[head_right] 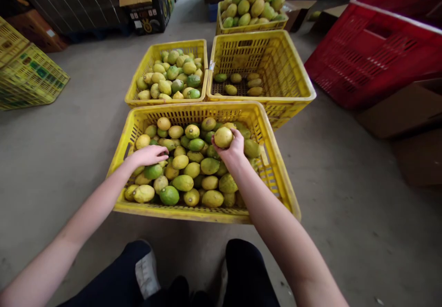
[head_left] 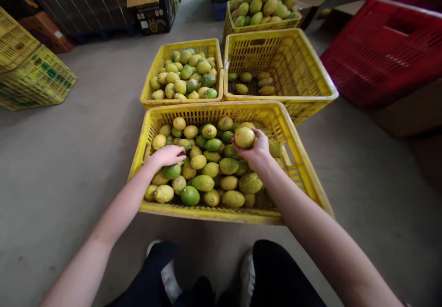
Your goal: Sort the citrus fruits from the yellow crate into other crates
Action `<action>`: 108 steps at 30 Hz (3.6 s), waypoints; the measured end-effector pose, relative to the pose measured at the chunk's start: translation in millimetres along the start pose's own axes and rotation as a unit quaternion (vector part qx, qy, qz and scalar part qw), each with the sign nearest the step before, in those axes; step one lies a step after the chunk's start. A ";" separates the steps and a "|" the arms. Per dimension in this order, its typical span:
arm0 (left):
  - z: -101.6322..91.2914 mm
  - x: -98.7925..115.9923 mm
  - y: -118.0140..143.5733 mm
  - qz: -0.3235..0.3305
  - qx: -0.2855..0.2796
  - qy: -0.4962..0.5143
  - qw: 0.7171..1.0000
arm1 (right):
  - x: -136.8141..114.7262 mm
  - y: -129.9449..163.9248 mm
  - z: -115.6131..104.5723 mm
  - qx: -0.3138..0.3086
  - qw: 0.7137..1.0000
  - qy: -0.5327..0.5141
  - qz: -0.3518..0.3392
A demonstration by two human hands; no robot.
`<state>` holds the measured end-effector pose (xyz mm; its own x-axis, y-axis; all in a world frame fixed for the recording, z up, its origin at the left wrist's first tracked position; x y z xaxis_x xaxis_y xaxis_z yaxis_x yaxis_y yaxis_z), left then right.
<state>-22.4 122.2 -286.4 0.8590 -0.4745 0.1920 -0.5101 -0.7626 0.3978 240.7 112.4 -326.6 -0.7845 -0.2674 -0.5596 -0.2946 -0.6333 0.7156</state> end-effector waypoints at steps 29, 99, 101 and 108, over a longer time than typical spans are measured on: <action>5.5 54.2 0.8 0.167 0.058 0.060 0.982 | -4.2 35.0 3.7 0.061 0.996 -0.043 0.038; -194.8 75.2 -0.2 -0.079 0.190 0.892 0.403 | -77.3 148.0 182.7 -0.202 0.977 -0.032 -0.056; -190.3 75.5 2.4 -0.090 0.191 0.908 0.362 | -74.3 146.3 180.9 -0.199 0.977 -0.051 -0.056; -150.8 72.6 8.9 -0.146 0.208 0.930 0.266 | -47.8 121.7 128.2 -0.107 0.989 -0.086 -0.053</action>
<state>41.8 147.3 -133.6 -0.7974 0.3741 0.4734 -0.0375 -0.8138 0.5800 172.3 141.1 -159.2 -0.8416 -0.0748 -0.5349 -0.2732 -0.7953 0.5411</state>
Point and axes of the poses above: each hand's wrist, its own y-axis away from the middle knuckle, its own z-axis out of the palm, x = y × z, the point moved 8 cm from there along -y, towards the middle knuckle, and after that the axes turned 5 degrees about x, right-handed, at the moved point
